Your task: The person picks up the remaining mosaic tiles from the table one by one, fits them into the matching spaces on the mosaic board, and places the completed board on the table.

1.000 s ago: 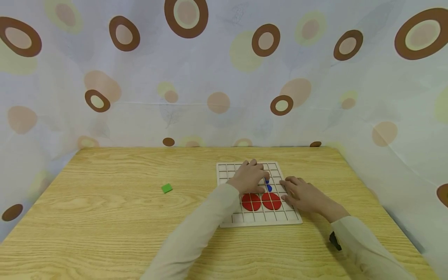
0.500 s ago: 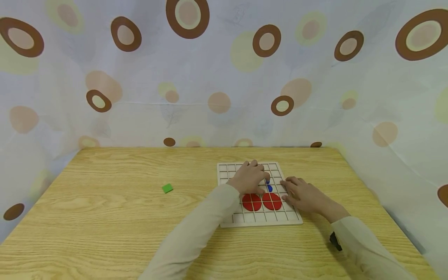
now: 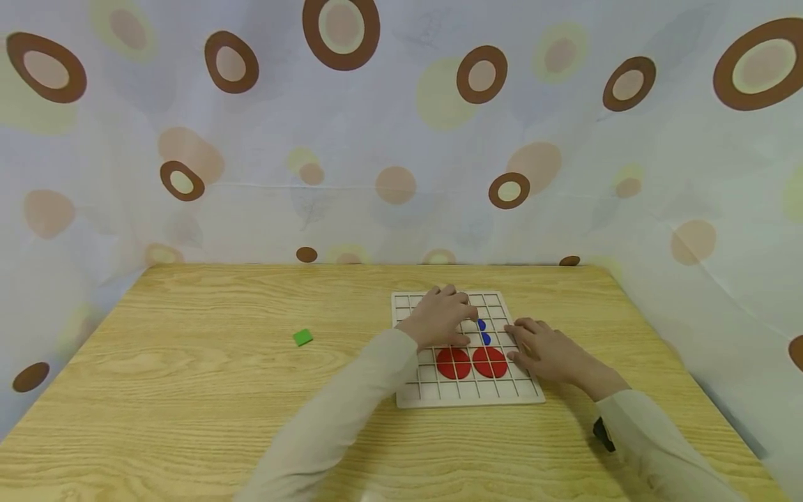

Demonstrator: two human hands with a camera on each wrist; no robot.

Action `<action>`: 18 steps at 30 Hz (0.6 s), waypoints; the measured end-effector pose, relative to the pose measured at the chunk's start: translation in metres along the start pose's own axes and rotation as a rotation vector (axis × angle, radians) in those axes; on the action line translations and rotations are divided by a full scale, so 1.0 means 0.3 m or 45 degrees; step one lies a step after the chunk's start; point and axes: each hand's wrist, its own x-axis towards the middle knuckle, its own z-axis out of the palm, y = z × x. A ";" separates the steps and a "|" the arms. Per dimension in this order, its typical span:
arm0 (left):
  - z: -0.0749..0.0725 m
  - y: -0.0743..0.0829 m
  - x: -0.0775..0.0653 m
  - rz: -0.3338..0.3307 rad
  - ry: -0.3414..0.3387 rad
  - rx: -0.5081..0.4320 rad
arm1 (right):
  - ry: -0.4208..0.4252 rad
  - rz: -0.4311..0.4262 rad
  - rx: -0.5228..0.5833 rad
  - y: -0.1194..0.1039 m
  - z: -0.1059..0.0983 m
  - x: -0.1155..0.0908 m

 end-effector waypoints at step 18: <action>0.007 -0.129 -0.149 0.012 0.088 0.030 | 0.034 -0.042 -0.005 0.001 0.005 -0.008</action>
